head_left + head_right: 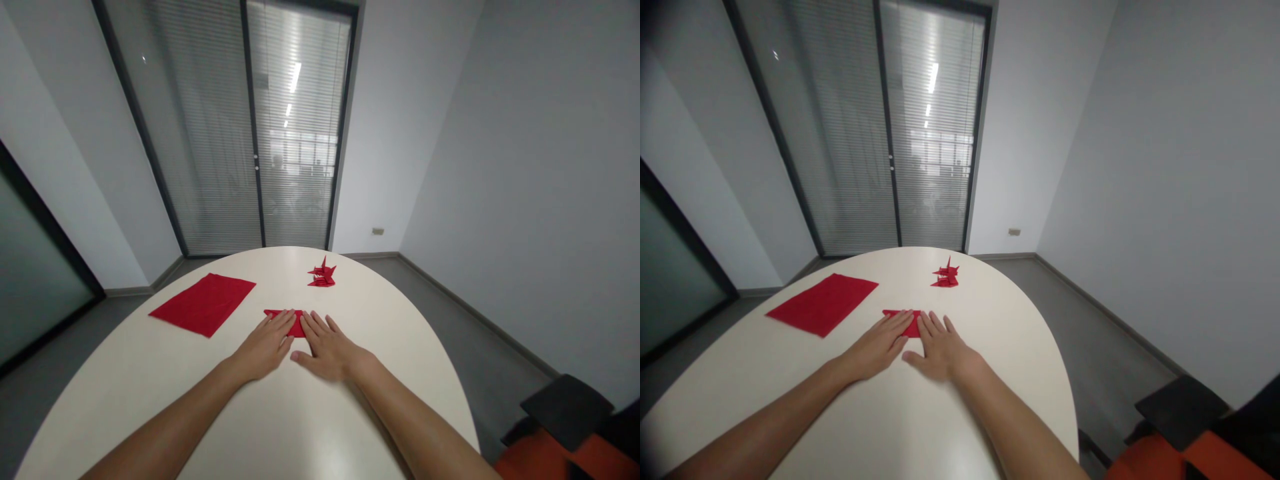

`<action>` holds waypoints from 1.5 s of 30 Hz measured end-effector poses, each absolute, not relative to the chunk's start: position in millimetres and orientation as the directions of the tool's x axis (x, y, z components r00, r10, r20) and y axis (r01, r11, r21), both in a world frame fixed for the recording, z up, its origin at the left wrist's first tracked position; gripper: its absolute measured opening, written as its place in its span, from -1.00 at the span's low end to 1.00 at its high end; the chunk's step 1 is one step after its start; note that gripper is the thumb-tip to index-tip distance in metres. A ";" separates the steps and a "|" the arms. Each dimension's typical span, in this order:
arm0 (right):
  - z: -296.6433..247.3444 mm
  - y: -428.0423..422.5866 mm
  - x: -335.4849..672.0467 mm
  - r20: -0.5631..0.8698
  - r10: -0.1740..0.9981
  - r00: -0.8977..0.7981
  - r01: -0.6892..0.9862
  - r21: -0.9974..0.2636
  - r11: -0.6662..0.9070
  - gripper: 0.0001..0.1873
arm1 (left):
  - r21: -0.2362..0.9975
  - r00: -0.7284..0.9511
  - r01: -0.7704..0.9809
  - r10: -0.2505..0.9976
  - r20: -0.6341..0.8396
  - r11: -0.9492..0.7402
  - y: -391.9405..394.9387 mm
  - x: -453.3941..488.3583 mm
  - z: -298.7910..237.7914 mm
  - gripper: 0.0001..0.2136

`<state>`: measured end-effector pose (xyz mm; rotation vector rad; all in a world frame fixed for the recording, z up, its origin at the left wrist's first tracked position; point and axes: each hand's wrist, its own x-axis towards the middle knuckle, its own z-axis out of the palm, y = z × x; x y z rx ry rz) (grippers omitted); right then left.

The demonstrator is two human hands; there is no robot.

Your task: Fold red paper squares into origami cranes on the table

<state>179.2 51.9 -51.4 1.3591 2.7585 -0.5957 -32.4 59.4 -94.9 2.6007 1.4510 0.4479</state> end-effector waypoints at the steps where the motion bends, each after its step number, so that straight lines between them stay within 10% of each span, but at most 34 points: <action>1: -50.6 49.7 177.5 -0.187 0.780 -0.598 0.788 -0.315 0.529 -0.02 | 0.258 0.489 0.812 0.851 0.191 -0.524 59.7 -32.2 -95.4 -0.51; 14: -42.1 24.8 155.0 -0.147 0.948 -0.283 0.959 -0.041 0.280 -0.05 | 0.252 0.484 0.817 0.854 0.190 -0.519 59.5 -31.0 -95.0 -0.50; 18: -53.7 31.1 150.4 0.056 0.897 -0.438 0.888 -0.125 0.442 -0.20 | 0.224 0.486 0.821 0.849 0.209 -0.525 60.4 -30.5 -96.5 -0.52; 22: -56.6 37.3 156.0 -0.044 0.834 -0.550 0.815 -0.248 0.524 -0.25 | 0.207 0.467 0.832 0.852 0.237 -0.514 60.1 -29.3 -96.9 -0.53; 28: -46.7 37.6 166.4 -0.157 0.837 -0.524 0.843 -0.239 0.482 -0.23 | 0.190 0.438 0.852 0.863 0.253 -0.488 57.7 -28.6 -93.1 -0.54; 45: -37.0 54.1 176.8 0.192 0.836 -0.514 0.793 -0.267 0.548 -0.67 | 0.273 0.374 0.837 0.860 0.348 -0.475 54.0 -27.2 -79.7 -0.67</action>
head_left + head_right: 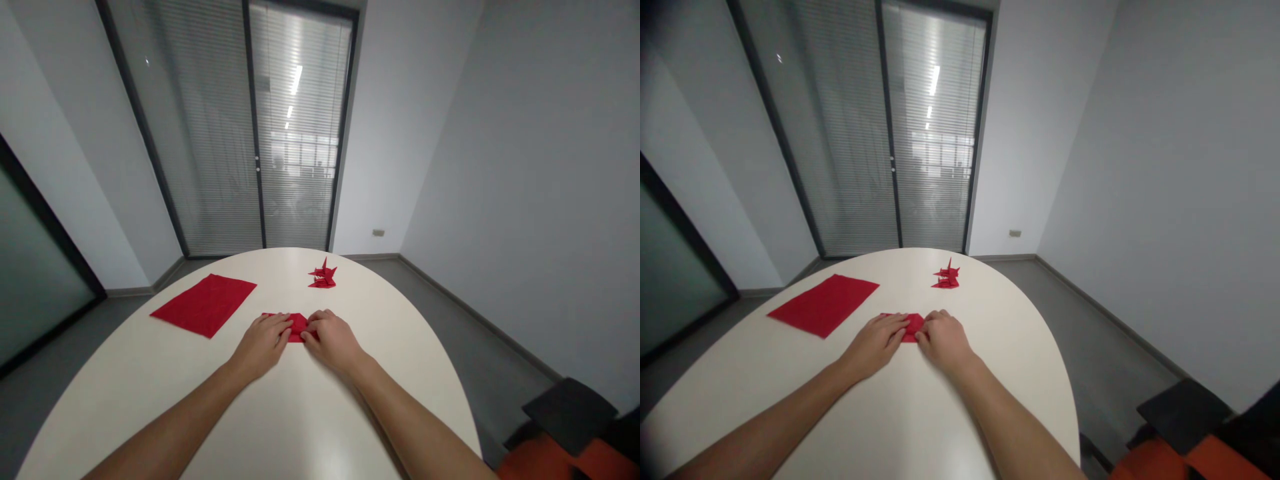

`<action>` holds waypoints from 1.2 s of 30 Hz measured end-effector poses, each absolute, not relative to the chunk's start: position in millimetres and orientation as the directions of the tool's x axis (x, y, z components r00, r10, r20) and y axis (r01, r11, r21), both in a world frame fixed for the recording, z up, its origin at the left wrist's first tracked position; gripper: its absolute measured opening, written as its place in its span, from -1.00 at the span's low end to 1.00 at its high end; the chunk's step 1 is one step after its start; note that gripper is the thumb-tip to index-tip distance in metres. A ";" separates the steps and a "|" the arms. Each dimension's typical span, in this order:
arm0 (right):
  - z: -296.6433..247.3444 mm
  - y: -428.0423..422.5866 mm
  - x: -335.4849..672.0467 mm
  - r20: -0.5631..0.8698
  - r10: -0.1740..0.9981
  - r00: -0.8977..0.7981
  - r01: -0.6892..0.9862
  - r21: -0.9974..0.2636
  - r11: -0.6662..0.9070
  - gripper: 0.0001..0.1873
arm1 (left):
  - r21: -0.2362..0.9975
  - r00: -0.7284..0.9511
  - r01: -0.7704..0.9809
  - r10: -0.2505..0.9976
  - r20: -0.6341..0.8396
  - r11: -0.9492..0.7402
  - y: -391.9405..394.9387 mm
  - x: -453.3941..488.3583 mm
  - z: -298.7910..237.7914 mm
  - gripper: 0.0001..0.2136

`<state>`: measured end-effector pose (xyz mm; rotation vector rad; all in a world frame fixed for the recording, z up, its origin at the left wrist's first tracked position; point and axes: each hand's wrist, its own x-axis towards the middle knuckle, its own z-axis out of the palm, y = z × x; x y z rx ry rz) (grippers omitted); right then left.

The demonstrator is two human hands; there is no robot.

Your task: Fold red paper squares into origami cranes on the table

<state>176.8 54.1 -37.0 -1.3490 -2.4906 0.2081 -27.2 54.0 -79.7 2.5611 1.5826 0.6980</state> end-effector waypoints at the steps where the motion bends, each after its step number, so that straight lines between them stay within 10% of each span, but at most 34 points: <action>1: -38.5 54.9 176.9 0.195 0.847 -0.494 0.796 -0.292 0.531 -0.69 | 0.280 0.365 0.838 0.863 0.348 -0.468 54.3 -27.7 -80.2 -0.67; 36: -50.8 64.3 181.7 0.166 0.894 -0.415 0.765 -0.469 0.442 -0.77 | 0.395 0.329 0.783 0.858 0.393 -0.481 57.9 -32.3 -84.6 -0.72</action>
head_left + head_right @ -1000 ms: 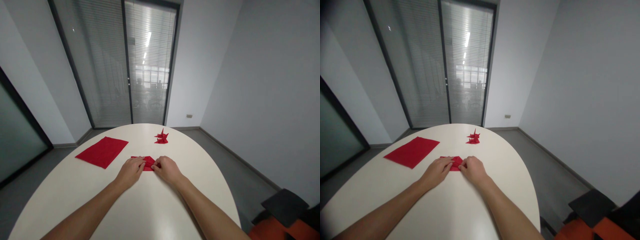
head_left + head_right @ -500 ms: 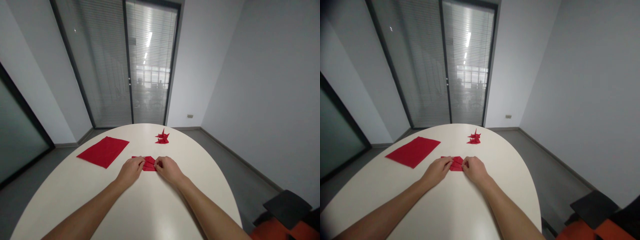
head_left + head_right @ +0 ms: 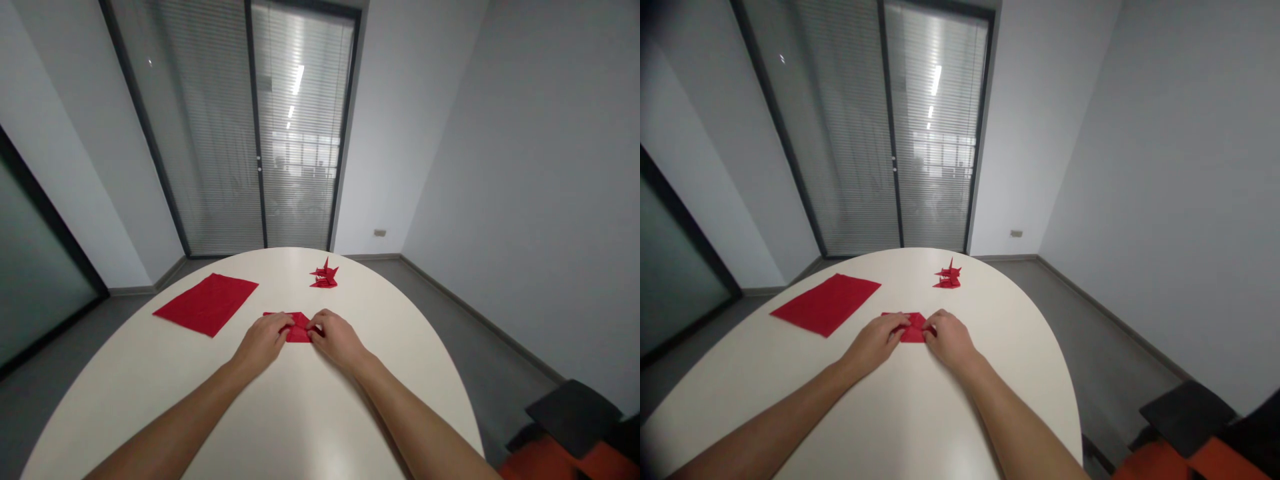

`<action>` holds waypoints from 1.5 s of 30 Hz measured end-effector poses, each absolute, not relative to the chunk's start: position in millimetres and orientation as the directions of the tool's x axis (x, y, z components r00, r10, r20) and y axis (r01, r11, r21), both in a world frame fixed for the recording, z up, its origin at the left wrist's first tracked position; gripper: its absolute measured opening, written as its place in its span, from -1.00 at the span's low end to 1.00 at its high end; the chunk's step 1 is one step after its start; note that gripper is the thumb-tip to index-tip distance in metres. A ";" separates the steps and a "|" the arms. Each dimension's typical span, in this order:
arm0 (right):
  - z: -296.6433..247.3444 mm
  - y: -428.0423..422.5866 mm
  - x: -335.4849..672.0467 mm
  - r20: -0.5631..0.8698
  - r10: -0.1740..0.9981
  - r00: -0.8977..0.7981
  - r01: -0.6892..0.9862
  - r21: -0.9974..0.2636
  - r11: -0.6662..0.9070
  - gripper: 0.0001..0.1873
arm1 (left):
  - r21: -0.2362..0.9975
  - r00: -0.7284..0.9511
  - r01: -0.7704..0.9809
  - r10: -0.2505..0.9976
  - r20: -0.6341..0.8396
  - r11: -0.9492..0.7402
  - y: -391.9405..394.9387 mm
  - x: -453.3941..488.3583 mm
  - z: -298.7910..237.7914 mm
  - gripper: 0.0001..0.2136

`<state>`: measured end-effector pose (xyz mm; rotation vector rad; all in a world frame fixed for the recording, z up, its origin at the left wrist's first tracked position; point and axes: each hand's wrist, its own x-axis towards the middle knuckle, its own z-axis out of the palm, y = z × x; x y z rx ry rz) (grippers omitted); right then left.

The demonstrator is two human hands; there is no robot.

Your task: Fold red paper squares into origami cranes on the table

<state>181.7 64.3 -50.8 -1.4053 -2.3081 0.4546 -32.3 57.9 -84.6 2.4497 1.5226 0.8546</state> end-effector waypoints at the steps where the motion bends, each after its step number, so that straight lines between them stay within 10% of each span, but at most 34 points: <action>1: -49.8 63.8 181.9 0.167 0.886 -0.433 0.758 -0.465 0.458 -0.76 | 0.387 0.335 0.786 0.859 0.387 -0.481 57.8 -32.2 -84.4 -0.72; 27: -60.6 69.0 182.0 0.263 0.823 -0.504 0.684 -0.461 0.566 -0.52 | 0.202 0.483 0.794 0.797 0.364 -0.574 53.0 -32.3 -81.1 -0.69; 45: -51.1 59.3 176.9 0.215 0.761 -0.613 0.733 -0.207 0.649 -0.63 | 0.222 0.477 0.808 0.827 0.299 -0.546 53.1 -30.8 -82.2 -0.55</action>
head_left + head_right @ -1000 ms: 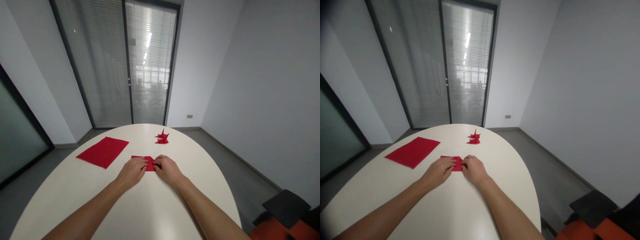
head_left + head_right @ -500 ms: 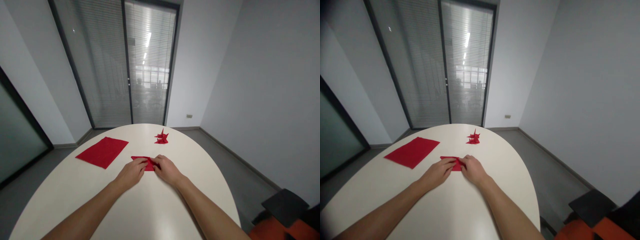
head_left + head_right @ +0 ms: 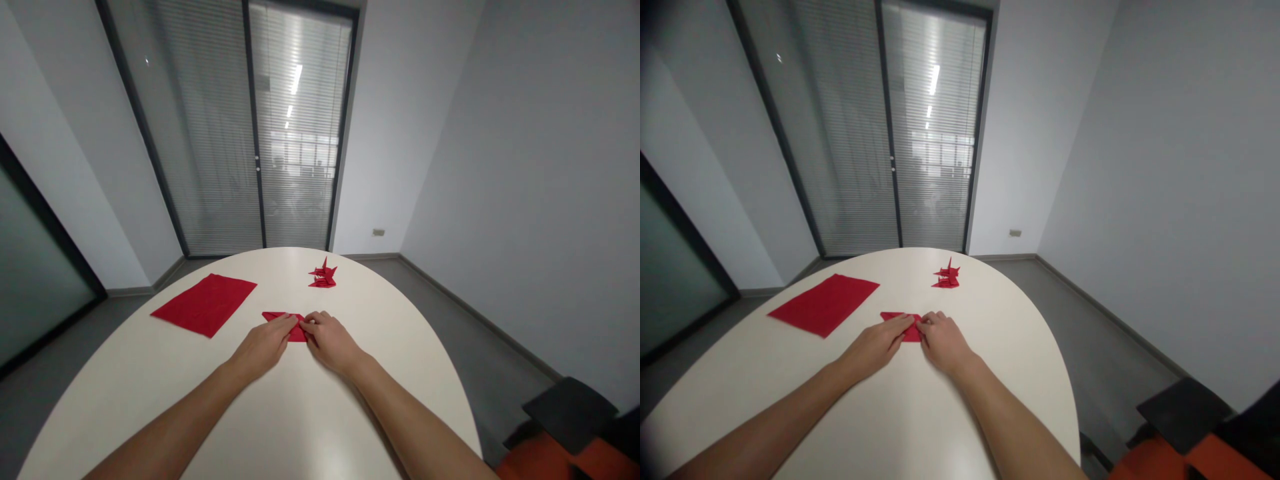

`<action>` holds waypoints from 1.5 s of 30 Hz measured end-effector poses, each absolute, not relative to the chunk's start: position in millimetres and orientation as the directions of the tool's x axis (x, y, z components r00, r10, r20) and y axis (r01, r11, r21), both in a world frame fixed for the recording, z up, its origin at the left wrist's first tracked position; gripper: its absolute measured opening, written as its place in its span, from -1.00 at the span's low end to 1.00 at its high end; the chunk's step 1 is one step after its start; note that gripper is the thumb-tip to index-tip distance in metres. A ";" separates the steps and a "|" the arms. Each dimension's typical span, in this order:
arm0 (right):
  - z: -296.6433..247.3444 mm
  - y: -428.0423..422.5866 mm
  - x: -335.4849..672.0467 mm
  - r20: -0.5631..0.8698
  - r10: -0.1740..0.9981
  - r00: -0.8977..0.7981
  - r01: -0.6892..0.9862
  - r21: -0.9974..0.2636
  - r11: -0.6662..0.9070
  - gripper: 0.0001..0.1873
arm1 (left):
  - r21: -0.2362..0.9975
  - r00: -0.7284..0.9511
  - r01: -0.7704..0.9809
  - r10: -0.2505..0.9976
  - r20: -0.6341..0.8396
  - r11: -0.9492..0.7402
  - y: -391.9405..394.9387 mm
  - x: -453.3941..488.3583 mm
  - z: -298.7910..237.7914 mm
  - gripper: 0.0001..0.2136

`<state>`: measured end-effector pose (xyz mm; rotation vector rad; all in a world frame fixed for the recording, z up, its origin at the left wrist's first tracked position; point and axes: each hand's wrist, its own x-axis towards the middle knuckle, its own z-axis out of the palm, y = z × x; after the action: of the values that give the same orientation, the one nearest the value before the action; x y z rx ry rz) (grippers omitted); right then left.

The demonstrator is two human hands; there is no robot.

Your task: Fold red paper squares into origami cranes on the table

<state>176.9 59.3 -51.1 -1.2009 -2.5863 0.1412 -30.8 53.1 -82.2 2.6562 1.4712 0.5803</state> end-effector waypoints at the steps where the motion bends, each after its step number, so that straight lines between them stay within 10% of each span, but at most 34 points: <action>1: -51.4 57.5 175.5 0.211 0.759 -0.616 0.734 -0.197 0.650 -0.61 | 0.213 0.485 0.809 0.826 0.287 -0.548 53.5 -31.0 -82.6 -0.55; 23: -22.8 29.3 173.5 -0.327 0.825 -0.461 0.887 -0.194 0.419 -0.08 | 0.245 0.445 0.821 0.848 0.290 -0.515 53.6 -29.3 -81.0 -0.58; 45: -40.1 52.3 172.9 0.180 0.828 -0.531 0.821 -0.132 0.555 -0.69 | 0.239 0.417 0.826 0.839 0.349 -0.510 57.6 -34.0 -87.1 -0.61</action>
<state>172.9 52.3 -40.1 -1.3844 -2.5695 0.0451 -34.0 57.6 -87.1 2.6186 1.5395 0.6722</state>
